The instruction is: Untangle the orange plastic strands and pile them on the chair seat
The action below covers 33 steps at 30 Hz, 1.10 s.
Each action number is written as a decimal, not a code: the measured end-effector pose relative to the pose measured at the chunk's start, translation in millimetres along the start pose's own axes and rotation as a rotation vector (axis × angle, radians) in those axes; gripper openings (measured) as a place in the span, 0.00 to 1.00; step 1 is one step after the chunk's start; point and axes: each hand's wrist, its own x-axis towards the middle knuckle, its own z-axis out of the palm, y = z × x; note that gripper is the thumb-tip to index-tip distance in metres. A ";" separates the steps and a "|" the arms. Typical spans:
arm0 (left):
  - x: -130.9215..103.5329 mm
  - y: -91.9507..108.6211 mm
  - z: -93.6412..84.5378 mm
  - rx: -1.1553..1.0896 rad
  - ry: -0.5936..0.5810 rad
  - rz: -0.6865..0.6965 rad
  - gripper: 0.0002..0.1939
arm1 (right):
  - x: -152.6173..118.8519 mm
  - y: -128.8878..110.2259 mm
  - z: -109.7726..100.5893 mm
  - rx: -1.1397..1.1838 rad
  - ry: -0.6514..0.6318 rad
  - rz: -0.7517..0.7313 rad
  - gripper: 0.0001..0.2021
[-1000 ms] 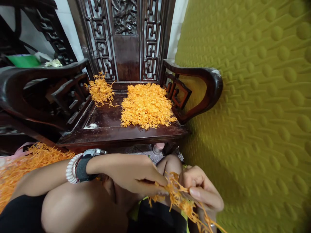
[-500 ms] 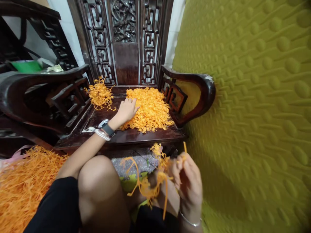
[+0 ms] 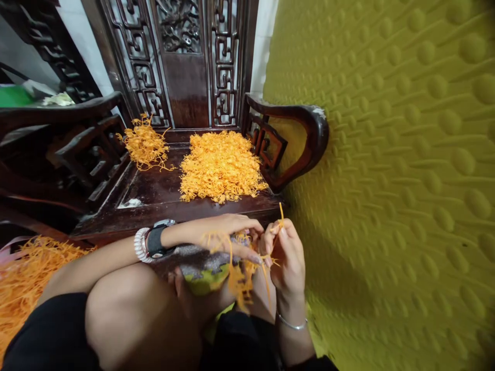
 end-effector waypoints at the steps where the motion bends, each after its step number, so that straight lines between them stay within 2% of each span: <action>1: -2.9 -0.7 2.6 0.021 -0.003 -0.017 0.24 | -0.5 1.8 0.8 0.006 0.012 0.030 0.10; 4: -10.1 -4.1 9.1 0.026 -0.098 -0.050 0.21 | 0.0 5.2 -0.3 0.141 0.029 0.160 0.08; 7: -15.2 -7.7 17.6 -0.113 -0.227 -0.132 0.19 | 3.7 5.1 -5.0 0.344 0.073 0.217 0.05; 12: -20.4 -17.0 29.4 -0.379 -0.238 -0.199 0.12 | 9.7 5.8 -15.4 0.499 0.151 0.222 0.02; 14: -22.9 -19.5 30.3 -0.374 -0.230 -0.193 0.10 | 11.0 7.8 -18.8 0.513 0.181 0.209 0.04; 16: -25.6 -18.8 30.1 -0.259 -0.117 -0.164 0.12 | 11.6 10.4 -19.4 0.523 0.237 0.179 0.07; 18: -27.5 -14.6 30.2 -0.178 0.019 -0.133 0.25 | 10.8 13.7 -16.0 0.518 0.296 0.151 0.07; 20: -27.1 -9.0 31.1 -0.219 0.125 -0.119 0.33 | 8.3 17.8 -9.3 0.465 0.326 0.123 0.05; 21: -25.8 -6.9 31.7 -0.256 0.170 -0.120 0.34 | 6.5 20.2 -5.5 0.422 0.328 0.102 0.04; 25: -15.8 -10.6 33.5 -0.301 0.397 -0.168 0.18 | -1.9 29.2 5.4 0.244 0.307 0.036 0.03; 28: -10.8 -21.8 32.0 -0.360 0.527 -0.199 0.13 | -6.3 31.6 3.4 0.190 0.261 0.077 0.04; 30: -10.8 -26.0 29.8 -0.398 0.528 -0.209 0.12 | -7.7 30.7 -2.7 0.180 0.196 0.118 0.06; 33: -13.7 -23.5 26.3 -0.396 0.469 -0.227 0.12 | -8.3 28.4 -14.0 0.158 0.040 0.220 0.18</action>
